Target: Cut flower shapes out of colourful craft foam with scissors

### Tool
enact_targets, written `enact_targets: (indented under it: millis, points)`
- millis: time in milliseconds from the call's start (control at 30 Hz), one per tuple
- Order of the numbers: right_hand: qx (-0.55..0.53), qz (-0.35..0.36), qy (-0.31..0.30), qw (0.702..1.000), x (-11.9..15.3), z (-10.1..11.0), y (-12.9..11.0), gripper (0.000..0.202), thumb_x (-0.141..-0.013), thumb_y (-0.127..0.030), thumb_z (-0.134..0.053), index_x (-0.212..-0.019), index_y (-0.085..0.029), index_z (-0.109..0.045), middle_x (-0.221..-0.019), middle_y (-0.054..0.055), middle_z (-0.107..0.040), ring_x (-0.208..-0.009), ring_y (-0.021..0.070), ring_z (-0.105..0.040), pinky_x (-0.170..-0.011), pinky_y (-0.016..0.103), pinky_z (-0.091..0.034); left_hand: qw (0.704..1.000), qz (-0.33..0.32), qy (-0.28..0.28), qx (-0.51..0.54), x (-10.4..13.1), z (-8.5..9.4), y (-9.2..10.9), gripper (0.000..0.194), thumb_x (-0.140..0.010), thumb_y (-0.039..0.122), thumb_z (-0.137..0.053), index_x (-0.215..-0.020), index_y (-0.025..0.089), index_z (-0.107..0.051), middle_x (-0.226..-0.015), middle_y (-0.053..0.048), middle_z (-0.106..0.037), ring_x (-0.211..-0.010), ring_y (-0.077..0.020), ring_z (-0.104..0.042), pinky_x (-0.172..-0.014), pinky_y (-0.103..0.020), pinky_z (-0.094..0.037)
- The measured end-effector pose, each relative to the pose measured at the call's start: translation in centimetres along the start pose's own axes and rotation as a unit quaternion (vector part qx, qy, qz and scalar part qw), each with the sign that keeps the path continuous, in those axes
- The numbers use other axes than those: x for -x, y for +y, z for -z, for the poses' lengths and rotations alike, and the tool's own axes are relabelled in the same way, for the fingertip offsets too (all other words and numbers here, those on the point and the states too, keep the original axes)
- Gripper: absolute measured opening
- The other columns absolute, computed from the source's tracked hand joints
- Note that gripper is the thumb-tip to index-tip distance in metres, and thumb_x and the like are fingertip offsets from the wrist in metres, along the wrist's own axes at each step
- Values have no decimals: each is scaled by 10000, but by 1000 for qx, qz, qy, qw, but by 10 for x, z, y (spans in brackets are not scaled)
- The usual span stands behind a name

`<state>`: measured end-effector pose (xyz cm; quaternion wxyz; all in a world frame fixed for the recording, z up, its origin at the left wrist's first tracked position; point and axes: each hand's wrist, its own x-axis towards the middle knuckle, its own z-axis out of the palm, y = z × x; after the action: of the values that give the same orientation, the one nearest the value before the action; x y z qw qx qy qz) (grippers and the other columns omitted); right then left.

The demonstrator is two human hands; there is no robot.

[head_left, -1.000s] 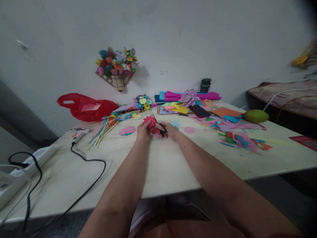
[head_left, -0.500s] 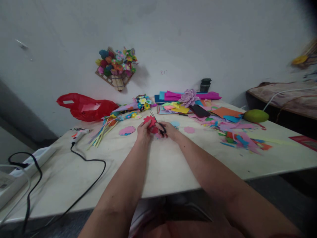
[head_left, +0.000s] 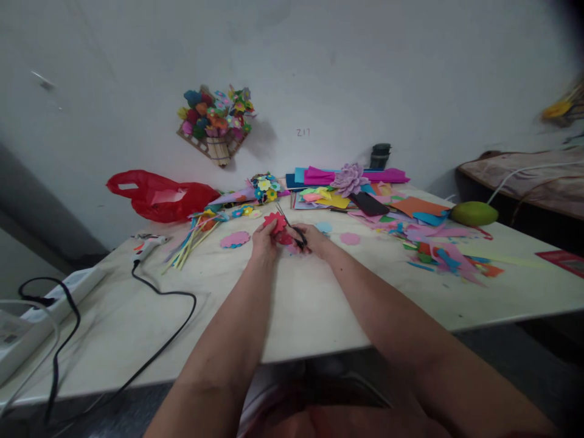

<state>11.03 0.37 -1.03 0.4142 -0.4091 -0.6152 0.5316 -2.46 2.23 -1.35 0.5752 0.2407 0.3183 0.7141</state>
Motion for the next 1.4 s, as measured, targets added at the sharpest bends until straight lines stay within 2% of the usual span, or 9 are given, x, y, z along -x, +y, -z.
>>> enact_targets:
  millis: [167, 333, 867, 1067, 1200, 1400]
  points:
    - [3, -1, -8, 1000, 1, 0, -1, 192, -881, -345, -593, -803, -170, -584, -516, -54, -542, -347, 55, -473, -289, 159, -256, 1000, -5, -1, -2, -3, 3, 0, 84, -727, 72, -711, -735, 137, -657, -662, -26, -694, -540, -119, -646, -555, -215, -536]
    - [19, -5, -17, 1000, 1, 1, -1, 176, -904, -340, -573, -893, -171, -619, -510, -56, -538, -344, 54, -467, -292, 156, -256, 1000, -6, 6, -6, -4, 4, 1, 99, -713, 75, -732, -735, 137, -658, -673, -32, -694, -541, -122, -646, -537, -209, -518]
    - [21, -15, -9, 1000, -2, 1, 0, 160, -858, -271, -630, -970, -159, -653, -460, -76, -492, -328, 60, -423, -313, 170, -276, 999, -17, 22, -16, -5, 7, 2, 105, -709, 111, -741, -752, 143, -651, -700, -32, -695, -576, -130, -654, -583, -235, -531]
    - [27, -9, -60, 998, -1, 5, 3, 175, -863, -325, -628, -896, -154, -629, -495, -52, -551, -336, 61, -461, -299, 168, -261, 999, -25, -23, -12, -3, 8, 3, 139, -683, 120, -751, -804, 131, -684, -810, -80, -733, -715, -186, -708, -665, -288, -565]
    - [24, 1, -65, 998, 1, 6, 1, 214, -884, -345, -600, -959, -146, -624, -519, -46, -578, -347, 64, -487, -299, 165, -263, 1000, -19, -14, -20, -4, 9, 2, 149, -672, 121, -765, -794, 134, -680, -737, -54, -718, -632, -160, -687, -652, -282, -569]
    - [-3, -2, -50, 999, 7, 4, -5, 182, -926, -318, -540, -913, -147, -602, -558, -27, -604, -376, 67, -526, -309, 158, -285, 1000, -13, 3, -21, -2, 5, 4, 104, -687, 71, -744, -751, 120, -679, -695, -53, -708, -572, -143, -675, -576, -239, -553]
